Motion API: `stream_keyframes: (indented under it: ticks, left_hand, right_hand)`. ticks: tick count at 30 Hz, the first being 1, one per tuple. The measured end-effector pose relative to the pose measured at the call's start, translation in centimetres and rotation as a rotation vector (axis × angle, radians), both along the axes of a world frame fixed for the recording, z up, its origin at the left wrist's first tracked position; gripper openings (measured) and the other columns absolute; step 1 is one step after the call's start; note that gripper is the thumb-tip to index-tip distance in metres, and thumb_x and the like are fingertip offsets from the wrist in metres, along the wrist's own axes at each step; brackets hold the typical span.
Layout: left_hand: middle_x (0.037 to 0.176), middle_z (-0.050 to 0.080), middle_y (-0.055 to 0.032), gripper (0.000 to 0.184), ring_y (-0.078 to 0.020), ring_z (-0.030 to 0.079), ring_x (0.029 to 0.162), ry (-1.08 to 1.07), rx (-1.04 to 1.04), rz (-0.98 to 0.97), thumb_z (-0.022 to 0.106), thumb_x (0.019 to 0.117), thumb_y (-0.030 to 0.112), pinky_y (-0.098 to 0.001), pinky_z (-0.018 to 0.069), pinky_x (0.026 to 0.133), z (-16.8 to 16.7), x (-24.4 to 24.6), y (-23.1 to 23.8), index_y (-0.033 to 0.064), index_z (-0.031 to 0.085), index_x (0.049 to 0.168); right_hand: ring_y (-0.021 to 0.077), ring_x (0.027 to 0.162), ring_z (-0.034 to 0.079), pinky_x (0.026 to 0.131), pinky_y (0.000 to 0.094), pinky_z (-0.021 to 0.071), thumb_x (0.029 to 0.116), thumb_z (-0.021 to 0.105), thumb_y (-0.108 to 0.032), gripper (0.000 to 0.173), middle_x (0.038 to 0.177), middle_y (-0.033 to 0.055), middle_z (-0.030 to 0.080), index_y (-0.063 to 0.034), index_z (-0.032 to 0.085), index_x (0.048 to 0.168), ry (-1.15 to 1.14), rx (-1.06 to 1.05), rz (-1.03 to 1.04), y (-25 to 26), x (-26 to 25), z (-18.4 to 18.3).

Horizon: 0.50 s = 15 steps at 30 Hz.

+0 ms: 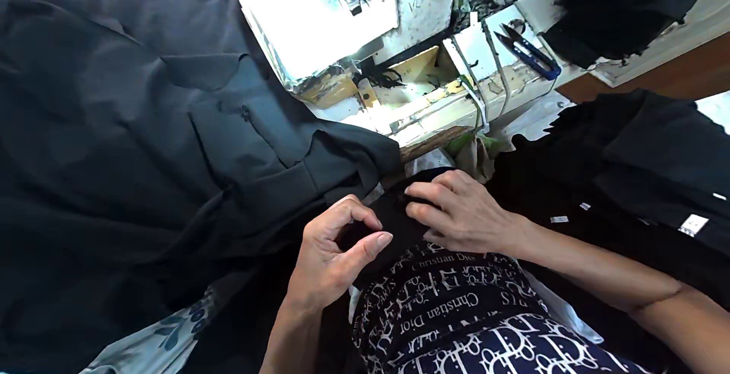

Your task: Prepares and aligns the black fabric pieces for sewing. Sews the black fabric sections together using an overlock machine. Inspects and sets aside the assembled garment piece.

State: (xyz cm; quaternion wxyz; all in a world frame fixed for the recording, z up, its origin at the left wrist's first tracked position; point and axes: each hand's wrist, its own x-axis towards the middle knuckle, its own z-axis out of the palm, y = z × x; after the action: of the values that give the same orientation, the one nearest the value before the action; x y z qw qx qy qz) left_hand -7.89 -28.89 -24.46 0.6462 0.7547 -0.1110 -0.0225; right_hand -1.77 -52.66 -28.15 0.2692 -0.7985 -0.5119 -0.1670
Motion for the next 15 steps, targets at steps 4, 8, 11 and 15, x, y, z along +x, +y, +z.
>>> stream_keyframes:
  ticks: [4,8,11,15]
  left_hand:
    - [0.087,0.057,0.0076,0.034,0.0045,0.056,0.089,-0.166,0.269,-0.052,0.074,0.0917,0.044,-0.0118,0.0474,0.079,0.4,0.2,0.5,0.0142,0.059,0.087]
    - [0.08,0.054,-0.0046,0.057,-0.0062,0.053,0.073,-0.324,0.56,-0.002,0.07,0.088,0.061,-0.017,0.0401,0.061,0.6,-0.5,-0.4,0.0067,0.054,0.082]
    - [0.083,0.059,-0.0095,0.053,-0.0118,0.056,0.067,-0.381,0.717,0.053,0.07,0.0866,0.057,-0.0213,0.041,0.053,0.5,-0.8,-1.0,0.0059,0.057,0.082]
    - [0.094,0.065,-0.0124,0.03,-0.0095,0.062,0.083,-0.377,0.625,0.119,0.072,0.0919,0.031,-0.0163,0.0483,0.069,0.2,-0.8,-1.1,0.0028,0.066,0.085]
  right_hand:
    - [0.0234,0.096,0.06,0.082,0.0317,0.0474,0.0843,0.07,-0.015,0.006,0.106,0.0114,0.067,-0.0135,0.068,0.09,0.273,0.214,0.007,0.4,-0.1,-0.3]
    - [0.0115,0.102,0.055,0.087,0.0223,0.0443,0.0866,0.077,-0.022,0.011,0.102,0.0049,0.066,-0.012,0.077,0.083,0.632,0.345,0.031,0.4,0.2,0.5]
    - [0.008,0.103,0.055,0.088,0.0198,0.0429,0.0935,0.072,-0.026,0.018,0.1,0.0022,0.066,-0.0115,0.081,0.089,0.727,0.366,0.032,0.5,0.3,0.6]
    - [0.0079,0.103,0.057,0.09,0.0214,0.045,0.0961,0.066,-0.02,0.02,0.106,0.0035,0.07,-0.0047,0.079,0.091,0.769,0.433,-0.016,0.9,0.1,0.8]
